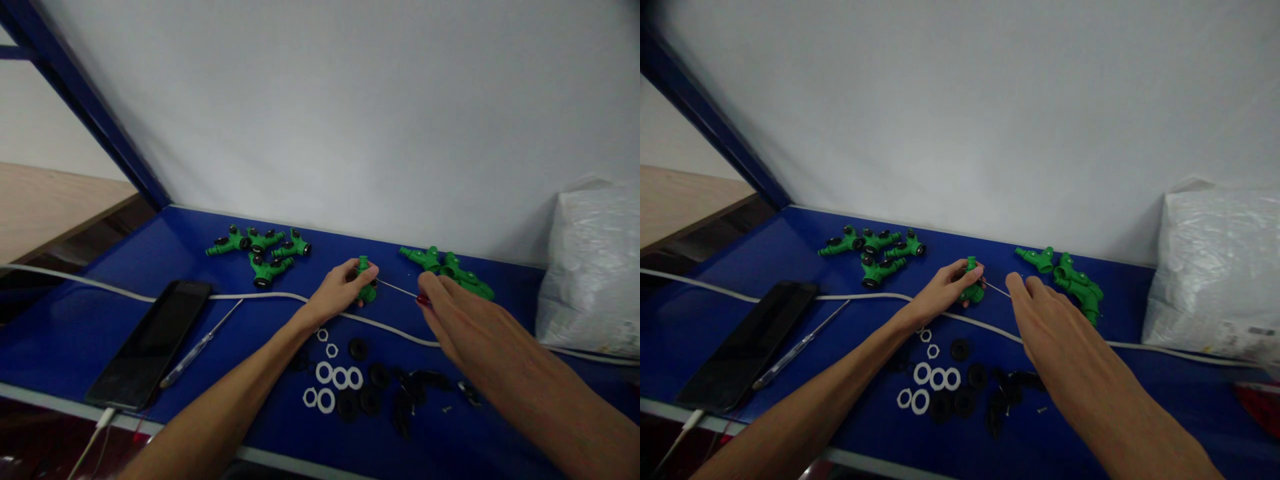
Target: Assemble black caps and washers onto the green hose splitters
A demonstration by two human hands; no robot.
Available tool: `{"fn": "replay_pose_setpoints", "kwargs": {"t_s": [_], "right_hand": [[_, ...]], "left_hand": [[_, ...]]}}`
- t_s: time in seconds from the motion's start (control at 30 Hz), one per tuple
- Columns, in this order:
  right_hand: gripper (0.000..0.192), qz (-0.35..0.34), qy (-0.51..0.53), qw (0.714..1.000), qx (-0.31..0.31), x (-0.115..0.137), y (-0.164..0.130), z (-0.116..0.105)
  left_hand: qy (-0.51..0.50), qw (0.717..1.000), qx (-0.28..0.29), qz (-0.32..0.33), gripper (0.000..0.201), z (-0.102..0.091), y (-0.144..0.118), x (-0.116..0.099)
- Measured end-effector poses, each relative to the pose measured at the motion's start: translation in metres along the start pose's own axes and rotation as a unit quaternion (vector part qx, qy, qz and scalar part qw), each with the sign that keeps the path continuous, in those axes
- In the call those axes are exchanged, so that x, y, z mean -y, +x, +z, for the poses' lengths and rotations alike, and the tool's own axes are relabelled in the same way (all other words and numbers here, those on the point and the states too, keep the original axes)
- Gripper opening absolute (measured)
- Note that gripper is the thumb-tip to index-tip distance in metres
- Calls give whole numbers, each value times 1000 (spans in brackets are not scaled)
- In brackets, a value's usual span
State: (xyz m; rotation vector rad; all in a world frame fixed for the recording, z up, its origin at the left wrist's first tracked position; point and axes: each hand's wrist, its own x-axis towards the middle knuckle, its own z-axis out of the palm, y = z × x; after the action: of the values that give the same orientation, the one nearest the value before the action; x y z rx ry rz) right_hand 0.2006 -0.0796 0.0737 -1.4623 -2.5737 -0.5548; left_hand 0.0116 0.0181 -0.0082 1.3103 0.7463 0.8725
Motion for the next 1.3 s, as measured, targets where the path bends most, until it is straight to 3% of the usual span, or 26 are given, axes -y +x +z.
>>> {"fn": "replay_pose_setpoints", "kwargs": {"t_s": [0.2, 0.43, 0.67, 0.73, 0.97, 1.1, 1.3], "right_hand": [[47, -49, -90, 995, -21, 7, 10, -19], [33, -36, -97, 994, -44, 7, 10, -14], [37, 122, -86, 988, 49, 14, 17, -15], [38, 136, -74, 985, 72, 13, 16, -13], [30, 67, 18, 997, 14, 4, 2, 1], [33, 4, 5, 1000, -5, 3, 1, -4], [41, 57, -94, 994, 19, 8, 9, -13]], "left_hand": [[6, 1000, -3, -1, 47, 0, 0, 0], [26, 1000, 1, 8, 45, -2, -1, 2], [10, 1000, 4, 9, 49, 0, -2, 0], [3, 1000, 0, 4, 49, 1, -2, 0], [-5, 1000, -6, 3, 47, 2, -2, -3], [0, 1000, -1, 1, 45, 2, -2, -2], [8, 1000, -8, 2, 45, 2, -2, -2]]}}
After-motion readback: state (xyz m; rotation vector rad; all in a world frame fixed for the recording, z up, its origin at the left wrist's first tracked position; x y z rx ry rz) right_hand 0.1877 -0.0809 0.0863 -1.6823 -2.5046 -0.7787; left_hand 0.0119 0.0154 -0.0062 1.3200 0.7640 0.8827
